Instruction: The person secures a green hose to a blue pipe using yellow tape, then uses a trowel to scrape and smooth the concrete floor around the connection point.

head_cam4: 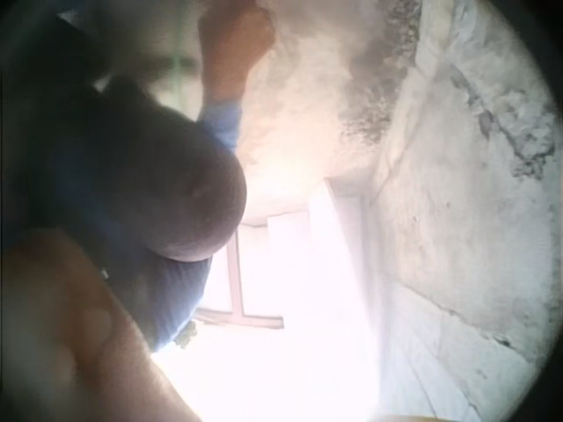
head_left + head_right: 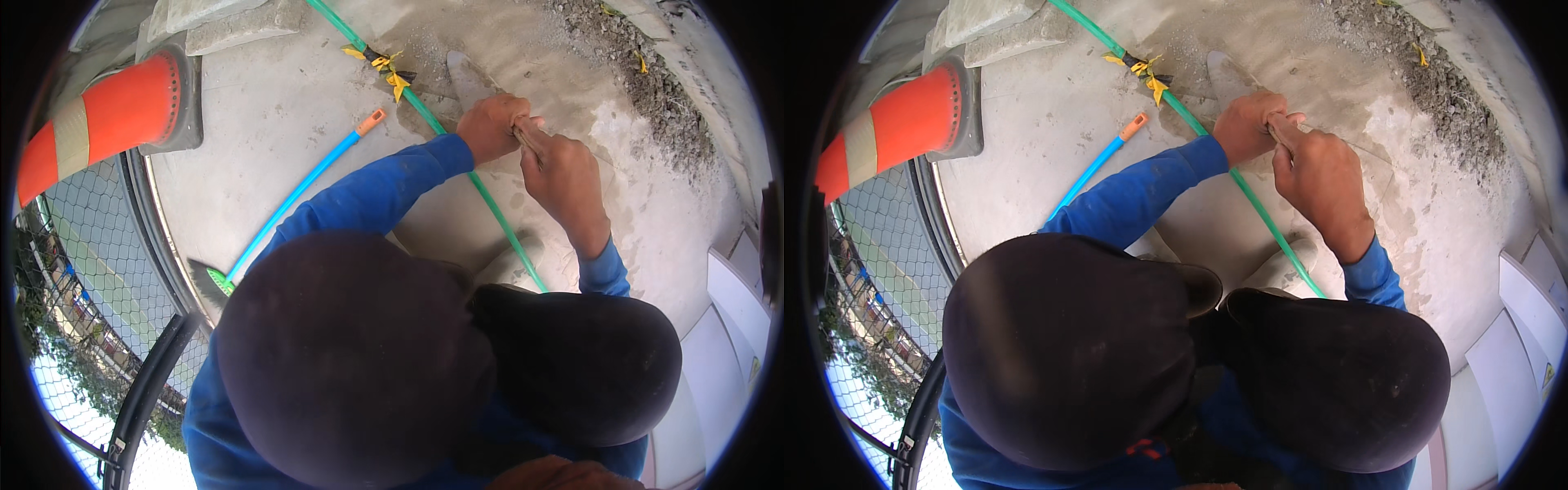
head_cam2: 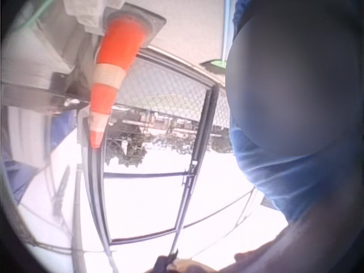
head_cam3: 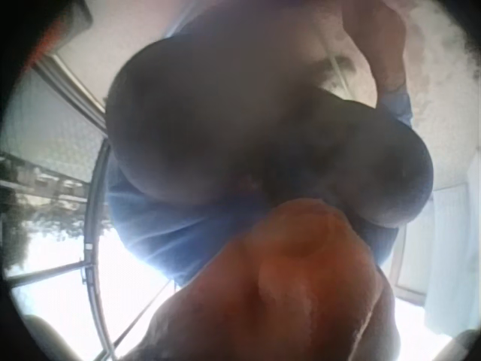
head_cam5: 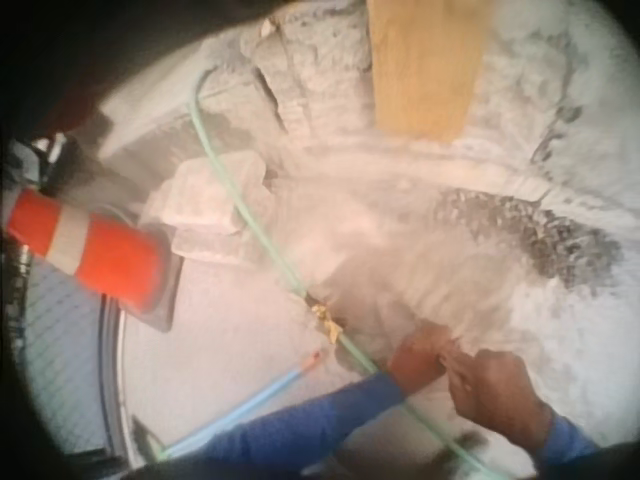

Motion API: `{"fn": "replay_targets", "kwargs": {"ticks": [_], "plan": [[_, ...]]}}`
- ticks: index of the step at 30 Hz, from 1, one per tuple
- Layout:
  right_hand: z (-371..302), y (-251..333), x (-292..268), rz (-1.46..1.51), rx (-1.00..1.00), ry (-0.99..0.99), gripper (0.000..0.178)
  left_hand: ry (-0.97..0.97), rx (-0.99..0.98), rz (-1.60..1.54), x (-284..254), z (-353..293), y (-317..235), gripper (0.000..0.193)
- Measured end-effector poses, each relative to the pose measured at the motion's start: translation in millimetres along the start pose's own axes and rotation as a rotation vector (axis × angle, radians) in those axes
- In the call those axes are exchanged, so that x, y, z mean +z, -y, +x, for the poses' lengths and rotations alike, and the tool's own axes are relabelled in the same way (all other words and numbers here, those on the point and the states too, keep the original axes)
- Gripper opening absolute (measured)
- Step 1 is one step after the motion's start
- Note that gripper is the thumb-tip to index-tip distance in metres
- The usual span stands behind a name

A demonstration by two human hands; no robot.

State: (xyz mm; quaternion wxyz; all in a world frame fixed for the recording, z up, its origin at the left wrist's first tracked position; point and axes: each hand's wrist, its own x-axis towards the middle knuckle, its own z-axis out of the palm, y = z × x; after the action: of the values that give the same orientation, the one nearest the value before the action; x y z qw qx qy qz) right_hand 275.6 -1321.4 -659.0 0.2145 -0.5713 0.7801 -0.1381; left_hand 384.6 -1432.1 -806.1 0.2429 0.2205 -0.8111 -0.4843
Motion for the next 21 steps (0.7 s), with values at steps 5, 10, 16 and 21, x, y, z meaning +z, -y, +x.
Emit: {"fn": "replay_targets", "kwargs": {"ticks": [5,10,16,21], "plan": [[-49,6,-4,0.02,0.089,0.088,0.046,0.033,0.119,0.007,12,-16,-12,0.038],[20,-16,23,-0.025,-0.026,-0.086,0.047,0.019,0.004,0.147,-4,22,20,0.027],[-35,-1,2,0.024,0.067,0.077,0.044,0.093,0.001,0.012,10,-28,-15,0.027],[13,-22,31,0.143,0.106,-0.068,0.039,0.062,0.052,0.123,-7,22,29,0.025]]}}
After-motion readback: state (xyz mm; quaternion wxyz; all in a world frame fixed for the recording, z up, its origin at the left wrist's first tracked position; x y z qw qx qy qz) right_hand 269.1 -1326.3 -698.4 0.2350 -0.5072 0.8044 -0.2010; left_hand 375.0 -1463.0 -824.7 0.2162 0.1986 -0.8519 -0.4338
